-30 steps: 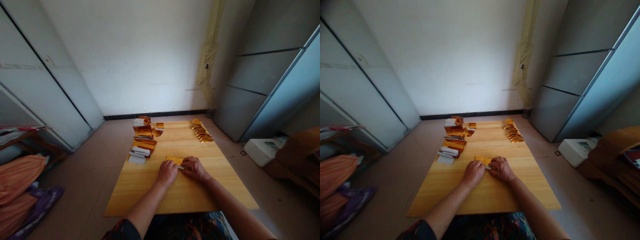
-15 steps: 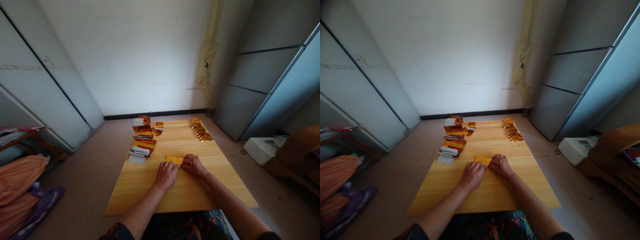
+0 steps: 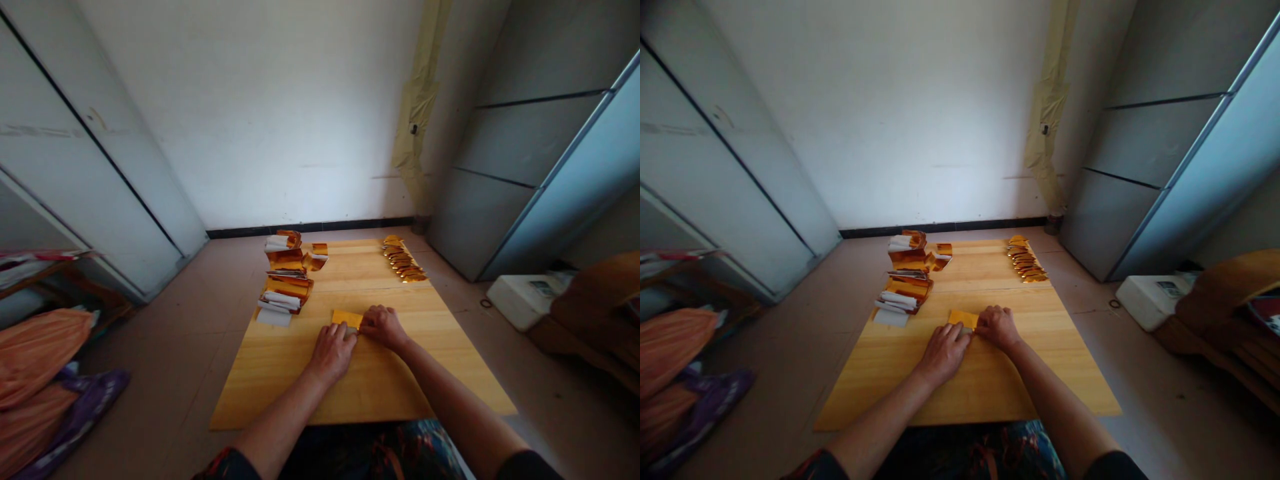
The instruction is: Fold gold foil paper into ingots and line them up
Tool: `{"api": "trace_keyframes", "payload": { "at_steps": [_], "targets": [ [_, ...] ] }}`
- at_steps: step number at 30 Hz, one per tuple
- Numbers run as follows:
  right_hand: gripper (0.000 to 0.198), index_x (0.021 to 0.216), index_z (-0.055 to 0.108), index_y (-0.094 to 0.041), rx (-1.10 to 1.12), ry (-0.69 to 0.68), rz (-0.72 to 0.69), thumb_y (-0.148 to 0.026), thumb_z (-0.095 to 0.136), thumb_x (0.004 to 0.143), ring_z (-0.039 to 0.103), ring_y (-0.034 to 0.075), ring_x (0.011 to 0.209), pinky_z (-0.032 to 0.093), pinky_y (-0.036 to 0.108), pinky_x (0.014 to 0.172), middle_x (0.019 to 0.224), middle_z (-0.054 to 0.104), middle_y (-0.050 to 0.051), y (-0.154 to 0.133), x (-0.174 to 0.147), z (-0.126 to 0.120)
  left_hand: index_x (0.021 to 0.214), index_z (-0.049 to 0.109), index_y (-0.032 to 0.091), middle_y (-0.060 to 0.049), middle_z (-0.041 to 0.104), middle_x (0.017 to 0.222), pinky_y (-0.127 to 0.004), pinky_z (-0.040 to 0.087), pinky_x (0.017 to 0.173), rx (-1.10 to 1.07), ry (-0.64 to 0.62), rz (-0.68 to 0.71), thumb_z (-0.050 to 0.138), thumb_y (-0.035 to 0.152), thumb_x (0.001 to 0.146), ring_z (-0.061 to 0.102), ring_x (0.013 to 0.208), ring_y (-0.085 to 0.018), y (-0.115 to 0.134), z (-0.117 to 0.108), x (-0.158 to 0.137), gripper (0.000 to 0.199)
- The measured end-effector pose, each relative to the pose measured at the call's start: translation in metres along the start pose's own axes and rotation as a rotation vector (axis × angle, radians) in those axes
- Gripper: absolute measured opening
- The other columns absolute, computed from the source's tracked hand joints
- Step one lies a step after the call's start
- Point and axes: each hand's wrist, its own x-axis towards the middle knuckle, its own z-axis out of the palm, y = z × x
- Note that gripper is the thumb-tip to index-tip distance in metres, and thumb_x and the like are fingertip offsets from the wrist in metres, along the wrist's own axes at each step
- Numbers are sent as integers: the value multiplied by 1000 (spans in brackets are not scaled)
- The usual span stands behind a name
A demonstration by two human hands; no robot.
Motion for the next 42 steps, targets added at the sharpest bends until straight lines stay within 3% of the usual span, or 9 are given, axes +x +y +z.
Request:
{"api": "trace_keyframes", "payload": {
  "at_steps": [9, 23, 34, 38, 42],
  "targets": [
    [10, 79, 67, -21, -18, -16, 43, -29, 61, 79, 54, 15, 87, 27, 27, 75, 85, 65, 1, -4, -1, -1, 122, 50, 29, -12, 49, 123, -39, 44, 81, -4, -5, -4, 46, 16, 87, 50, 103, -25, 1, 4, -2, 37],
    [8, 76, 66, -20, -22, 15, 102, -27, 61, 77, 56, 16, 85, 31, 27, 76, 85, 66, 2, -11, -3, -1, 120, 54, 31, -11, 48, 125, -40, 43, 84, -31, 5, -37, 47, 22, 90, 48, 105, -24, 3, 5, -4, 32],
    [19, 83, 69, -21, 104, 49, 79, -13, 55, 75, 59, 14, 87, 38, 23, 80, 89, 67, 1, 5, 2, 8, 111, 61, 33, -8, 53, 120, -39, 41, 83, -109, -39, -116, 48, 24, 89, 49, 103, -23, 8, -7, 1, 27],
    [19, 88, 70, -24, 53, 107, 28, -18, 52, 82, 57, 15, 91, 39, 25, 79, 102, 64, 3, 4, -3, 5, 102, 65, 32, -6, 57, 113, -40, 38, 86, -148, -41, -136, 53, 25, 86, 50, 102, -22, 5, -14, 6, 21],
    [20, 89, 69, -25, -56, 73, -25, -23, 50, 87, 53, 18, 94, 37, 28, 78, 103, 63, 4, -8, -13, 0, 90, 66, 26, -5, 59, 112, -42, 35, 91, -188, -10, -189, 56, 27, 84, 51, 103, -22, 1, -16, 14, 12]
  ]
}}
